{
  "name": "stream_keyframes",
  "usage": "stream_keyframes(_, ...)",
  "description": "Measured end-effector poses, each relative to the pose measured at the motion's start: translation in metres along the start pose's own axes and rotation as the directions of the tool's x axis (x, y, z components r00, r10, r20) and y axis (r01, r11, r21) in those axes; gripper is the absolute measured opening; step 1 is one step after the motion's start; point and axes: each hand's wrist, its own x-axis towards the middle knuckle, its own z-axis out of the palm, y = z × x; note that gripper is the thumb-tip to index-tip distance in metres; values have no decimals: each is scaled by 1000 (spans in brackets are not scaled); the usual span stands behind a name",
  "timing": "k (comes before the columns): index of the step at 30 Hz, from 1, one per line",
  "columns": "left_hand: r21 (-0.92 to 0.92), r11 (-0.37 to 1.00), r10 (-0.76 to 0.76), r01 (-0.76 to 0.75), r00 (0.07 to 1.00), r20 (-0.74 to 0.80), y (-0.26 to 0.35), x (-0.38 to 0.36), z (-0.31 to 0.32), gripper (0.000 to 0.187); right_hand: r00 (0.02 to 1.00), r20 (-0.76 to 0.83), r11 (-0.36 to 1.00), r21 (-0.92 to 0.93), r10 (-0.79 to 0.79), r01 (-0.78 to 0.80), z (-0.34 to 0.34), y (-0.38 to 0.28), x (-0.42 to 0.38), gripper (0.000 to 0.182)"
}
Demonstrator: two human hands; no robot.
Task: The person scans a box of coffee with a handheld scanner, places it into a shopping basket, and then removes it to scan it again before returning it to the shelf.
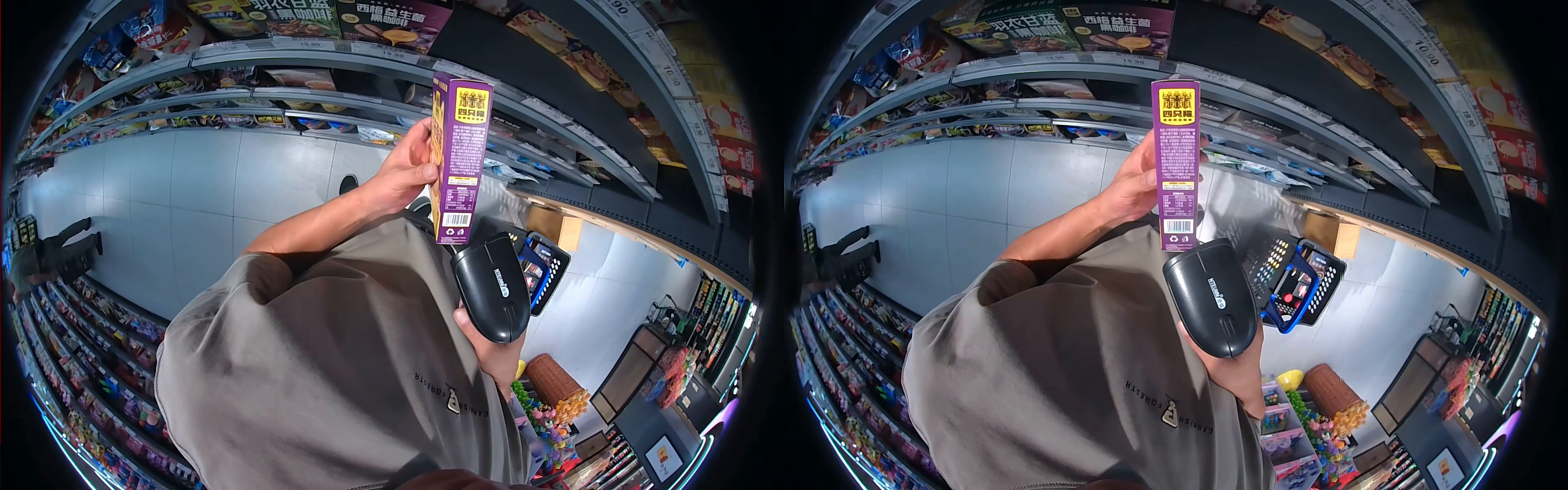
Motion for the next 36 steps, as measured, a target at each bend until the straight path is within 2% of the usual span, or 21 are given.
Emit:
stream_keyframes(20, 22, 1000, -13, 12, 1000, 22, 1, 1, 1, 87, 997, -71, 994, 113, 19, -11, 10, 3, -5, 35)
stream_keyframes(33, 34, 999, -19, 19, 1000, 2, -1, 1, 2, 88, 999, -40, 999, 46, -18, 20, 5, 6, -2, 34)
stream_keyframes(36, 39, 999, -20, 21, 1000, -3, -1, 2, 3, 88, 990, -136, 987, 160, 20, 2, 10, 7, -4, 28)
